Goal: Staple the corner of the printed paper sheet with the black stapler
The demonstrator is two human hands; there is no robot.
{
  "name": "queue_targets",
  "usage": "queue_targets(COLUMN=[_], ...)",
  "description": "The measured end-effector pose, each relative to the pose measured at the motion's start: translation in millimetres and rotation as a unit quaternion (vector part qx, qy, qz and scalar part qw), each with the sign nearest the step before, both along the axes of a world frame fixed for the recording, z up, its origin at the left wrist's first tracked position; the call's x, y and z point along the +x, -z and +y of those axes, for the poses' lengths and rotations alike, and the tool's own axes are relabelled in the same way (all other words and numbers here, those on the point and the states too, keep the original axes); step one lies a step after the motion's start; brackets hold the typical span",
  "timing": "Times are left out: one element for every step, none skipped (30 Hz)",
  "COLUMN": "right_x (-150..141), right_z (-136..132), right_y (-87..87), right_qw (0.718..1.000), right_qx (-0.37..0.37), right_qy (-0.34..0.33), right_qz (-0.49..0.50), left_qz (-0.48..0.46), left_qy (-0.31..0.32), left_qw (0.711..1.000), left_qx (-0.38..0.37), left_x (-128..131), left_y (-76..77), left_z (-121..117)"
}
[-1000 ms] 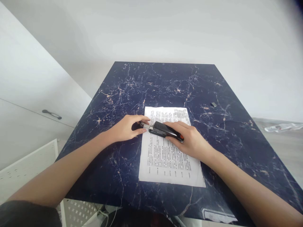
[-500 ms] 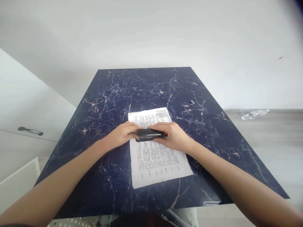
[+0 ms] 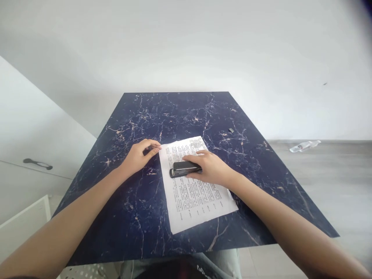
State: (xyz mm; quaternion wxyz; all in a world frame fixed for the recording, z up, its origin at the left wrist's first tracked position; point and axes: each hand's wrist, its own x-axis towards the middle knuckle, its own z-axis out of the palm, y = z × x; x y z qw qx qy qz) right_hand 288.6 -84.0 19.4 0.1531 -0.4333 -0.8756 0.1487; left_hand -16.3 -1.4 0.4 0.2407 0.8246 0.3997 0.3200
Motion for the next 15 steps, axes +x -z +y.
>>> queue_targets(right_x=[3,9,17,28,41,57,74,91,106,119,129,136,141,144,147], right_z=[-2,-5,-9,-15,-22,-29,-37,-44,-51,-57,-61,-64,-65,-65,-63], right_y=[-0.2,0.0,0.5,1.3,2.2,3.2,4.0,4.7,5.1,5.2,4.9,3.9,2.3,0.0,-2.9], right_qw=[1.000,1.000,0.999,0.999,0.998,0.997,0.994,0.990,0.986,0.982,0.978,0.976,0.976,0.978,0.980], right_qx=[0.004,0.008,0.012,0.015,0.019,0.024,0.028,0.032,0.034,0.031,0.023,0.012,-0.002,-0.018,-0.035], right_qy=[0.009,0.017,0.024,0.035,0.051,0.073,0.099,0.128,0.157,0.181,0.199,0.210,0.213,0.208,0.195], right_qz=[-0.011,-0.016,-0.018,-0.019,-0.022,-0.027,-0.034,-0.043,-0.049,-0.053,-0.052,-0.048,-0.040,-0.029,-0.012], left_qz=[0.004,0.012,0.026,0.044,0.064,0.084,0.101,0.114,0.121,0.124,0.126,0.127,0.130,0.134,0.140], left_qy=[-0.018,-0.025,-0.021,-0.012,0.001,0.015,0.028,0.038,0.045,0.049,0.052,0.053,0.055,0.057,0.058], left_qw=[1.000,1.000,0.999,0.999,0.998,0.996,0.994,0.992,0.990,0.989,0.989,0.988,0.988,0.987,0.986], left_qx=[-0.001,-0.004,-0.005,0.000,0.011,0.024,0.038,0.050,0.057,0.061,0.063,0.065,0.065,0.066,0.066], left_x=[-2,-3,-3,-2,-1,0,1,2,3,3,3,3,3,4,5], left_y=[0.7,1.9,3.2,4.7,6.1,7.4,8.4,9.2,9.7,9.9,9.8,9.6,9.1,8.5,7.9], left_z=[2,3,4,5,5,5,5,5,6,6,6,6,5,4,3])
